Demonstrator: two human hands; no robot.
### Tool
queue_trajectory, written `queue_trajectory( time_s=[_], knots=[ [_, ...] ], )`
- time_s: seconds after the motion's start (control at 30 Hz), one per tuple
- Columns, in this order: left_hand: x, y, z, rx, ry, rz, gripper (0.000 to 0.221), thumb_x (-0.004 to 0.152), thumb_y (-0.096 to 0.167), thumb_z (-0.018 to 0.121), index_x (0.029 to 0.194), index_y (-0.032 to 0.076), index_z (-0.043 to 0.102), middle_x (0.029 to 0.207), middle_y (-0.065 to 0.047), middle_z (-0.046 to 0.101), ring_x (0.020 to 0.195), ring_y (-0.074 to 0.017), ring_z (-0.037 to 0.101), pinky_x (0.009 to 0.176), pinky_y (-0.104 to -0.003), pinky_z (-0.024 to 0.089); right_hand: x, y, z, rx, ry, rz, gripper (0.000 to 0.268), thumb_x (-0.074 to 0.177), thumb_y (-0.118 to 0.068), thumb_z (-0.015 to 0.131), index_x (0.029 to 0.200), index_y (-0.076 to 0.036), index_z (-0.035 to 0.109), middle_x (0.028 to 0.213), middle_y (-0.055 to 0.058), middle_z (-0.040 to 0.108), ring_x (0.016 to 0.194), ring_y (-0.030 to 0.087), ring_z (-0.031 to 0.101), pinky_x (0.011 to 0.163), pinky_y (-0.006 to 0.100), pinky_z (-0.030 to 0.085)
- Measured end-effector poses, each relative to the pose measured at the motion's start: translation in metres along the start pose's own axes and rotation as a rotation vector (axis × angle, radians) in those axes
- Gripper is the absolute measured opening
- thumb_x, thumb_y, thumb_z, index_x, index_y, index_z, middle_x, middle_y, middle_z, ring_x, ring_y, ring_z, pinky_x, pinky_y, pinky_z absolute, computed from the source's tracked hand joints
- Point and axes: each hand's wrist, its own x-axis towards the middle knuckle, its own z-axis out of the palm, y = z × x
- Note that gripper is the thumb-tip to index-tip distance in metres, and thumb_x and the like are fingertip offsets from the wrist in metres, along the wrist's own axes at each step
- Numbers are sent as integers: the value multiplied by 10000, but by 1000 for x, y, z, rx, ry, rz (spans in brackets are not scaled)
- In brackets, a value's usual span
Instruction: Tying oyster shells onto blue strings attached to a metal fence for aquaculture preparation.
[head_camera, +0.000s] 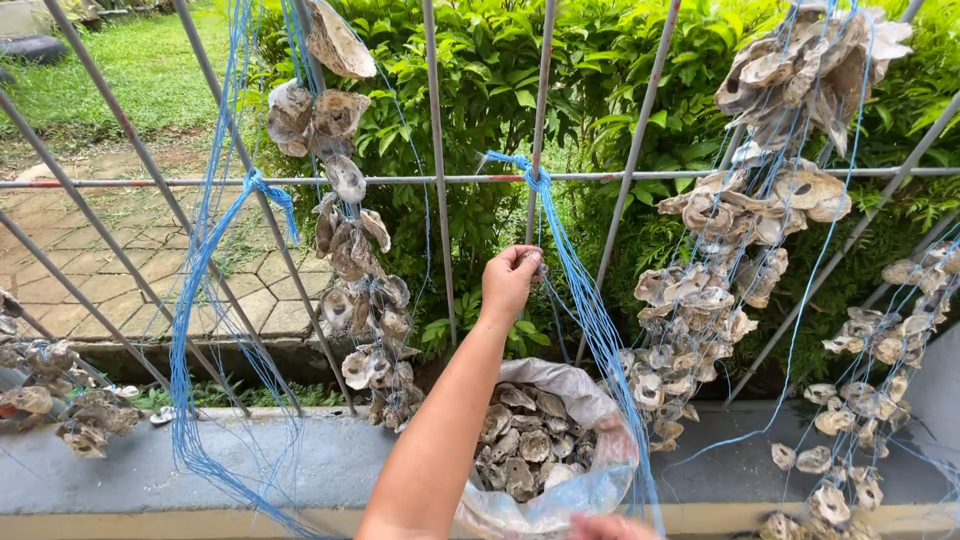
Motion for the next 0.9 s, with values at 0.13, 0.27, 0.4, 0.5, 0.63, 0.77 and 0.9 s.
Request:
queue_trajectory(
  time_s=[0.13,0.27,0.4,0.5,0.63,0.77,0.9],
  knots=[
    [0,-2,0,14,2,0,184,962,111,669,1085,-10,732,908,-31,715,777,-91,652,709,-276,592,-172,-251,11,-145,-40,-608,434,937,-340,570,1241,-62,706,1025,97,830,913,217,803,835,357,649],
    [1,-4,-1,-9,-6,17,182,963,113,673,1073,-19,733,922,-33,719,787,-87,653,704,-283,599,-179,-370,54,-242,488,-1452,202,1010,-32,602,1175,-35,717,1054,118,752,965,216,735,872,321,589],
    [0,-4,-2,-62,3,-10,183,956,120,691,1068,-21,725,921,-36,714,776,-93,650,692,-290,591,-154,-417,81,-591,813,-1612,393,824,-42,735,1206,-1,651,1166,202,678,1083,383,650,934,423,524],
    [-1,0,-3,-53,8,-23,186,952,126,689,1073,-12,722,922,-33,713,781,-92,656,700,-288,600,-144,-406,88,-562,938,-1615,423,814,-69,751,1206,0,611,1222,205,643,1162,386,611,993,459,510],
    [-2,-1,-4,-52,13,-8,185,969,124,693,1069,-28,730,910,-52,714,756,-111,647,689,-290,581,-137,-384,97,-493,929,-1756,219,975,-66,712,1176,-62,623,1196,136,666,1141,329,667,1023,412,554],
    [-6,7,-1,-50,6,-37,189,954,124,684,1068,-20,726,931,-35,718,788,-88,661,705,-287,603,-112,-387,96,-531,800,-1264,457,863,-176,773,1235,40,618,1159,231,677,980,400,681,810,439,550],
    [-2,-3,-1,-81,18,-22,195,971,124,681,1074,-35,726,884,-46,695,743,-110,644,682,-298,596,-80,-361,99,-638,640,-1392,239,889,-19,640,1101,-80,731,961,133,735,883,313,728,782,422,579]
  ],
)
